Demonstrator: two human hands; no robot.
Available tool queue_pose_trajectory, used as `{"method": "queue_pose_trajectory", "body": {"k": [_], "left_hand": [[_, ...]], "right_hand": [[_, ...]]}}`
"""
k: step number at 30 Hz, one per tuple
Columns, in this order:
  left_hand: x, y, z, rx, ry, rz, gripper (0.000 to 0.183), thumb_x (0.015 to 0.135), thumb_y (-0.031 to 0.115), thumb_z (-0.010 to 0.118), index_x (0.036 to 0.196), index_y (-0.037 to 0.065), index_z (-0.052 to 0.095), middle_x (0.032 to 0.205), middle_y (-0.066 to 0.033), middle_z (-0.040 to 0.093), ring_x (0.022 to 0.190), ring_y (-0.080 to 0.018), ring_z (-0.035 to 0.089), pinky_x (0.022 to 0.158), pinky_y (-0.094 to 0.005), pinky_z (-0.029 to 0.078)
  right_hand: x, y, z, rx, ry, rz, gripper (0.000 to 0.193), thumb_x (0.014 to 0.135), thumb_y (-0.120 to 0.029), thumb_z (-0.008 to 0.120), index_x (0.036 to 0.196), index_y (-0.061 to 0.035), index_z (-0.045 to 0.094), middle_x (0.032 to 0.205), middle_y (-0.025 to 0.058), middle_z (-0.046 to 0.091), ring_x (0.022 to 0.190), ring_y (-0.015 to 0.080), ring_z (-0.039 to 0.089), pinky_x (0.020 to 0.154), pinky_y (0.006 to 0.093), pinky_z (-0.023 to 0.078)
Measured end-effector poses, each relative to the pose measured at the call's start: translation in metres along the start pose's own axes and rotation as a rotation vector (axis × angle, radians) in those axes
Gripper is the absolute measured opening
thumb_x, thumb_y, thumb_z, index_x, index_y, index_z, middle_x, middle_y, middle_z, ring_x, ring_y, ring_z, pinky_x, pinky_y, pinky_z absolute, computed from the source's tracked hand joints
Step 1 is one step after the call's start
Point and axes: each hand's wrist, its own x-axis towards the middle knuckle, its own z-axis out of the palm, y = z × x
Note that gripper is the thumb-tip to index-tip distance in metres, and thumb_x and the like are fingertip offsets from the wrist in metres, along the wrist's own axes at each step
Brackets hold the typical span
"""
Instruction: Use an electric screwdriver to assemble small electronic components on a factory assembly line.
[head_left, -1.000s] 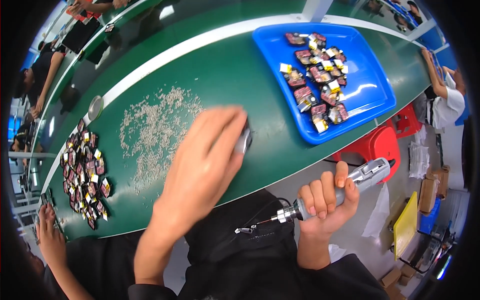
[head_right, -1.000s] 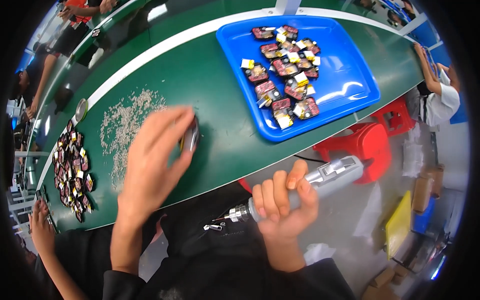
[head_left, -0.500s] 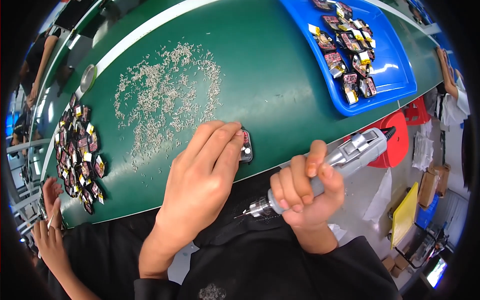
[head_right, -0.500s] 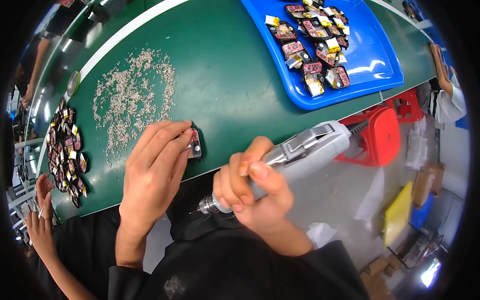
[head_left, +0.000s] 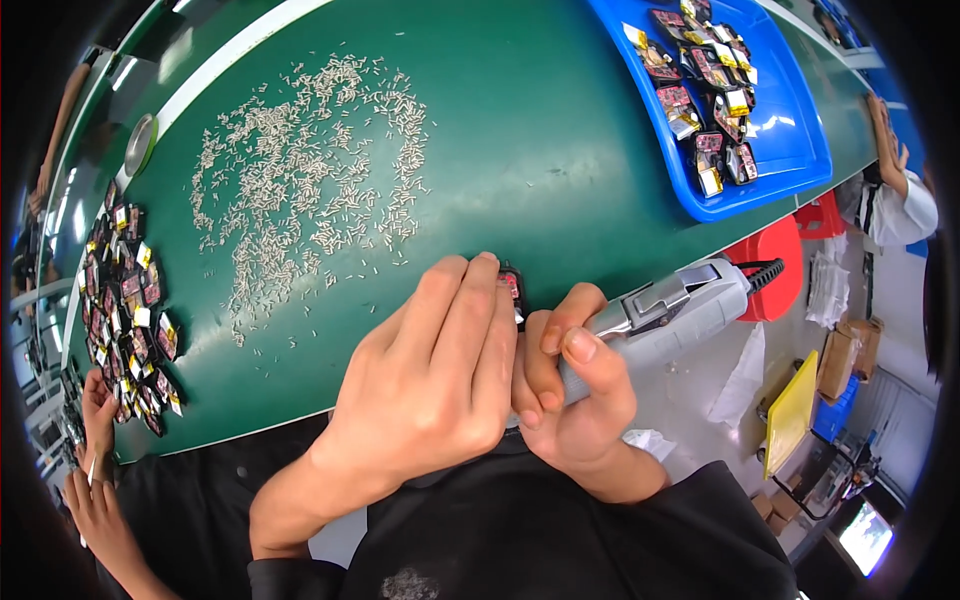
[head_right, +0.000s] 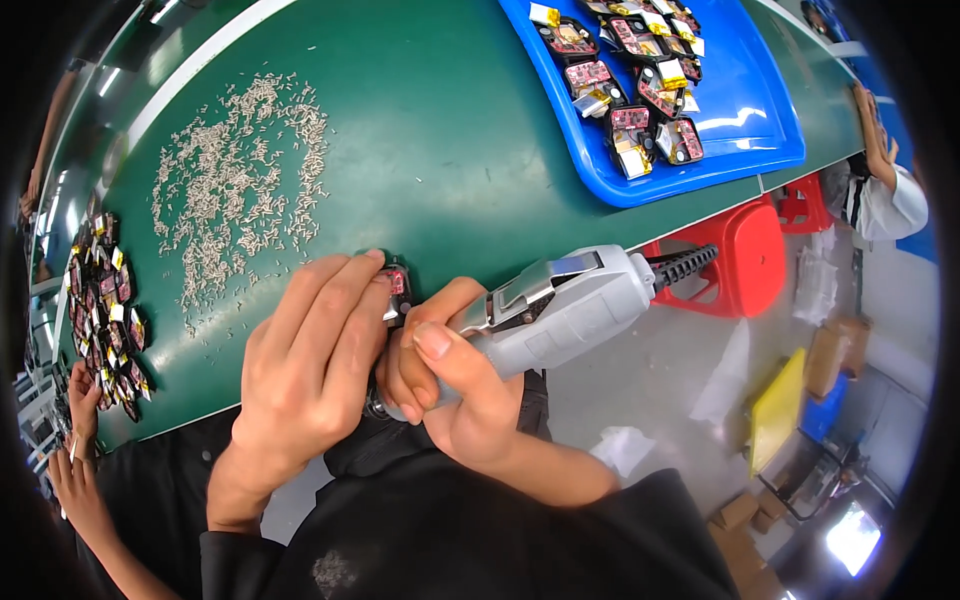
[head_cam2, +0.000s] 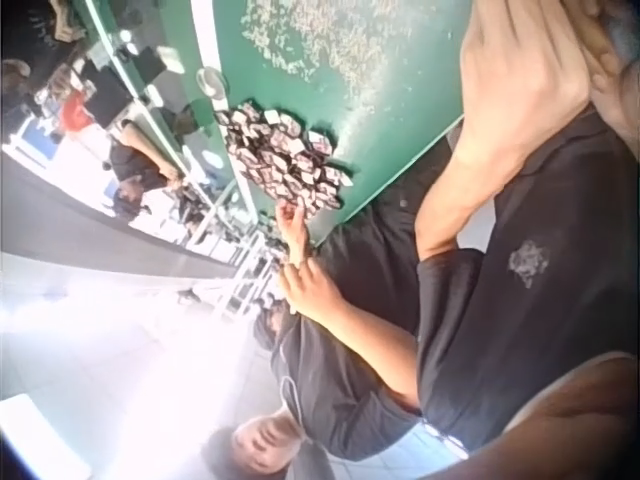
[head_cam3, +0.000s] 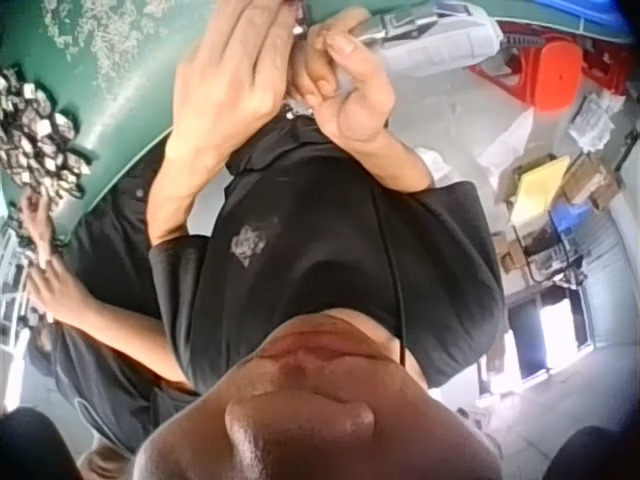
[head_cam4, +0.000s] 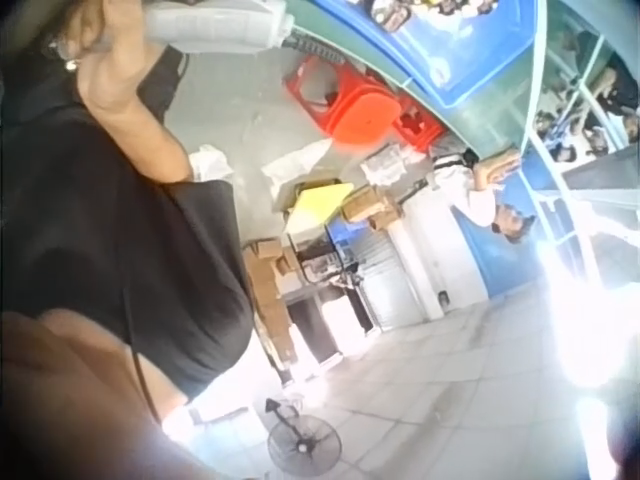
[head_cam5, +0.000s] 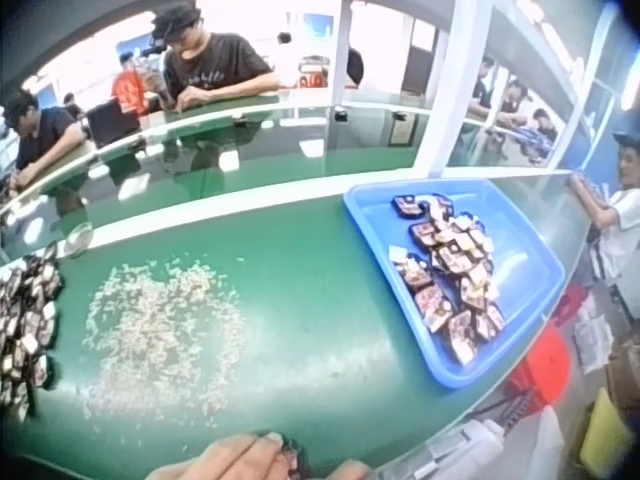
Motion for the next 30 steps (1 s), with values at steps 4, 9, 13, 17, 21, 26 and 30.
{"method": "queue_pose_trajectory", "body": {"k": [4,9,13,17,21,26,30], "left_hand": [[0.0,0.007,-0.001,0.035,-0.031,-0.061,0.033,0.061,0.004,0.06,0.088,-0.015,0.063,0.094,-0.0247,0.062,0.088,-0.033,0.062,0.067,-0.0333,0.056],[-0.004,0.009,-0.005,-0.026,-0.118,-0.076,0.036,0.062,0.003,0.061,0.092,-0.016,0.063,0.101,-0.0269,0.061,0.094,-0.0346,0.061,0.074,-0.0351,0.056],[0.0,0.016,-0.018,-0.129,-0.224,-0.197,0.042,0.066,-0.004,0.068,0.106,-0.012,0.058,0.117,-0.0212,0.058,0.102,-0.034,0.06,0.078,-0.039,0.055],[-0.005,0.014,-0.017,-0.128,-0.261,-0.203,0.042,0.067,-0.003,0.068,0.106,-0.013,0.059,0.118,-0.0216,0.058,0.105,-0.0345,0.059,0.08,-0.039,0.055],[-0.009,0.015,-0.01,-0.095,-0.196,-0.178,0.041,0.066,-0.004,0.067,0.106,-0.014,0.059,0.116,-0.022,0.059,0.104,-0.035,0.06,0.079,-0.0387,0.055],[-0.011,0.012,-0.007,-0.101,-0.156,-0.167,0.039,0.065,-0.006,0.065,0.102,-0.015,0.06,0.114,-0.0226,0.06,0.102,-0.0357,0.061,0.078,-0.0383,0.056],[-0.012,0.011,-0.002,-0.106,-0.093,-0.138,0.037,0.064,-0.007,0.064,0.099,-0.016,0.061,0.111,-0.0236,0.061,0.1,-0.0361,0.061,0.077,-0.0387,0.056]], "right_hand": [[0.001,-0.001,0.003,-0.083,0.044,-0.008,0.014,0.091,-0.02,0.046,0.085,-0.0071,0.044,0.051,0.0032,0.039,0.036,0.0121,0.035,0.038,0.025,0.033],[0.007,-0.032,0.001,-0.038,-0.148,-0.013,0.017,0.095,-0.023,0.045,0.087,-0.008,0.042,0.053,0.001,0.041,0.04,0.0105,0.038,0.043,0.0265,0.037],[0.032,-0.085,0.009,-0.195,-0.416,-0.181,0.027,0.099,-0.035,0.045,0.089,-0.0097,0.044,0.055,-0.0001,0.042,0.042,0.0102,0.042,0.046,0.0277,0.037],[0.054,-0.097,0.019,-0.29,-0.447,-0.201,0.03,0.099,-0.038,0.044,0.091,-0.0095,0.046,0.057,-0.0001,0.042,0.044,0.0109,0.043,0.05,0.0273,0.039],[0.075,-0.096,-0.003,-0.248,-0.567,-0.167,0.034,0.1,-0.042,0.04,0.094,-0.0092,0.048,0.058,-0.0003,0.042,0.046,0.011,0.044,0.053,0.027,0.038],[0.08,-0.092,-0.001,-0.341,-0.544,-0.112,0.037,0.1,-0.044,0.036,0.095,-0.0094,0.05,0.058,-0.0002,0.043,0.048,0.0113,0.044,0.054,0.0273,0.038],[0.081,-0.088,-0.006,-0.347,-0.543,-0.128,0.037,0.1,-0.043,0.036,0.095,-0.0094,0.049,0.058,-0.0001,0.043,0.048,0.0116,0.045,0.054,0.0275,0.038]]}}
